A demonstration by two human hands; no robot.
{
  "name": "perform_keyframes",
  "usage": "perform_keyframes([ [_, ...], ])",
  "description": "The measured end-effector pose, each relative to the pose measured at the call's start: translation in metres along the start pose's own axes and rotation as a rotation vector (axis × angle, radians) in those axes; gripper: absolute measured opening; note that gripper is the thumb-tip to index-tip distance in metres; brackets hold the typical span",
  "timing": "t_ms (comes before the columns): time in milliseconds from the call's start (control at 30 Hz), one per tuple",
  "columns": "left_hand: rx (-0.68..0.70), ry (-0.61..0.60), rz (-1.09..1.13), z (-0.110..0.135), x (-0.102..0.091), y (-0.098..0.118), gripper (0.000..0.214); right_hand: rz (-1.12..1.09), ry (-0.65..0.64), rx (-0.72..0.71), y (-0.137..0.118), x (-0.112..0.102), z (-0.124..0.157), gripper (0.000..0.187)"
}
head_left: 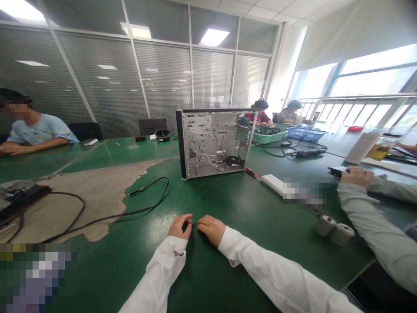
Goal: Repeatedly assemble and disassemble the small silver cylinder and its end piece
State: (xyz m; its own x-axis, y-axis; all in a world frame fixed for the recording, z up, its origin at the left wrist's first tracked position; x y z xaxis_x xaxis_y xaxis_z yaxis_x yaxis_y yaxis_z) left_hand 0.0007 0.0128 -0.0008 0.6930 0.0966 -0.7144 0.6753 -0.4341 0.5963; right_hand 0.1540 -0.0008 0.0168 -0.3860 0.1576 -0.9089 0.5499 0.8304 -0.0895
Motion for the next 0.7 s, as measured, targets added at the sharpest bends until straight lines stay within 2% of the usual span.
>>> perform_keyframes([
  [133, -0.006, 0.007, 0.019, 0.000, -0.002, 0.003, 0.027, 0.003, -0.019, 0.033, -0.002, -0.025, 0.039, 0.026],
  [233, -0.015, 0.005, 0.022, 0.000, -0.003, 0.003, 0.027, 0.108, -0.050, 0.167, 0.009, -0.049, 0.086, 0.025],
  [300, -0.021, 0.008, 0.022, 0.000, -0.003, 0.003, 0.027, 0.239, -0.039, 0.299, 0.024, -0.070, 0.127, 0.026],
  [367, -0.021, 0.008, 0.026, 0.000, -0.003, 0.002, 0.027, 0.376, 0.037, 0.442, 0.043, -0.095, 0.173, 0.023],
  [467, -0.021, 0.005, 0.033, -0.001, -0.002, 0.002, 0.027, 0.634, 0.224, 0.780, 0.072, -0.135, 0.239, 0.022],
  [533, -0.029, 0.010, 0.032, -0.001, -0.002, 0.002, 0.027, 0.727, 0.244, 0.966, 0.086, -0.154, 0.271, 0.025],
  [600, -0.039, 0.016, 0.030, -0.001, -0.002, 0.002, 0.027, 0.719, 0.203, 1.069, 0.096, -0.165, 0.290, 0.029],
  [700, -0.050, 0.019, 0.034, -0.001, -0.002, 0.002, 0.027, 0.655, 0.150, 1.094, 0.102, -0.169, 0.298, 0.030],
])
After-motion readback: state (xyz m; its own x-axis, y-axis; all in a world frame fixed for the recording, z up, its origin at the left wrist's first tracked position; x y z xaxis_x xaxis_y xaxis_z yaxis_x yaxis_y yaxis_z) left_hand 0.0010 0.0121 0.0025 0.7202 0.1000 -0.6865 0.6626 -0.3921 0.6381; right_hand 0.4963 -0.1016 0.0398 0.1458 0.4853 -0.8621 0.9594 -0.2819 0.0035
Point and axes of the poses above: each hand's wrist, its own z-axis away from the middle knuckle, its own x-axis out of the palm, y = z × x, the point moved 2 cm from there along -z, towards the middle knuckle, and after that the axes turned 8 degrees about -y, right-handed, at the moved point
